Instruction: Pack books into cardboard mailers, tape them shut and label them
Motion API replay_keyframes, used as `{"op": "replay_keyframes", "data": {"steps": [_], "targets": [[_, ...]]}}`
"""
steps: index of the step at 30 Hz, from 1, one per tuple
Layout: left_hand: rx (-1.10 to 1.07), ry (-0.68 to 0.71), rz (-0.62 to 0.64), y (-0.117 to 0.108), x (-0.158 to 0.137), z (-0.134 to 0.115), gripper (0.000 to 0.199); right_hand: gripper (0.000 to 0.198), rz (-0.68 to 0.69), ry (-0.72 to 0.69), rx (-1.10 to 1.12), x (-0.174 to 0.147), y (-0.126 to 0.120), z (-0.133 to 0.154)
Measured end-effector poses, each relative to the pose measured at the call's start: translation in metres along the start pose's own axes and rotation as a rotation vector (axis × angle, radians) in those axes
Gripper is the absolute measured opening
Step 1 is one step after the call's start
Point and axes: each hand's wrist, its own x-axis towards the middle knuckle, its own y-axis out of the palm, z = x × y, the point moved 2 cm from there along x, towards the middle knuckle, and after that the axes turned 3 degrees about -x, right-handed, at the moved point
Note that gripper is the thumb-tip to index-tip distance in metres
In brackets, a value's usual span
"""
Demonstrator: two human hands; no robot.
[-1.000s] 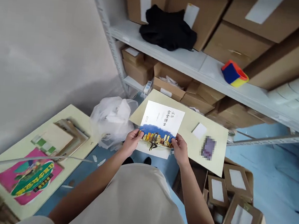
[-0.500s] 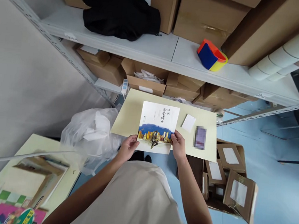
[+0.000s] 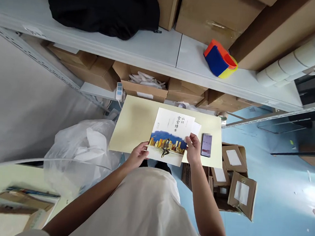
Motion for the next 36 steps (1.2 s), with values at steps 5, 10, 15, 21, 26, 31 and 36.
{"op": "replay_keyframes", "data": {"steps": [5, 10, 15, 21, 26, 31, 36], "targets": [[-0.164, 0.004, -0.072, 0.005, 0.014, -0.002, 0.074, 0.029, 0.134, -0.031, 0.15, 0.03, -0.009, 0.018], [-0.297, -0.078, 0.069, 0.032, 0.02, -0.019, 0.066, 0.068, 0.37, -0.311, 0.047, 0.073, -0.013, 0.068], [-0.379, -0.127, 0.131, 0.063, 0.018, -0.033, 0.05, 0.041, 0.502, -0.445, -0.032, 0.101, -0.017, 0.102], [-0.685, -0.106, 0.222, 0.075, -0.009, -0.04, 0.087, 0.037, 0.424, -0.44, -0.056, 0.111, -0.002, 0.116], [-0.361, 0.144, -0.081, 0.057, -0.024, -0.053, 0.073, 0.036, 0.344, -0.368, -0.102, 0.102, 0.008, 0.126], [-0.282, 0.181, -0.309, 0.054, -0.019, -0.054, 0.066, 0.039, 0.459, -0.299, -0.224, 0.093, -0.016, 0.129], [-0.387, 0.204, -0.196, 0.061, -0.014, -0.045, 0.058, 0.044, 0.333, -0.156, -0.053, 0.084, -0.049, 0.111]]}}
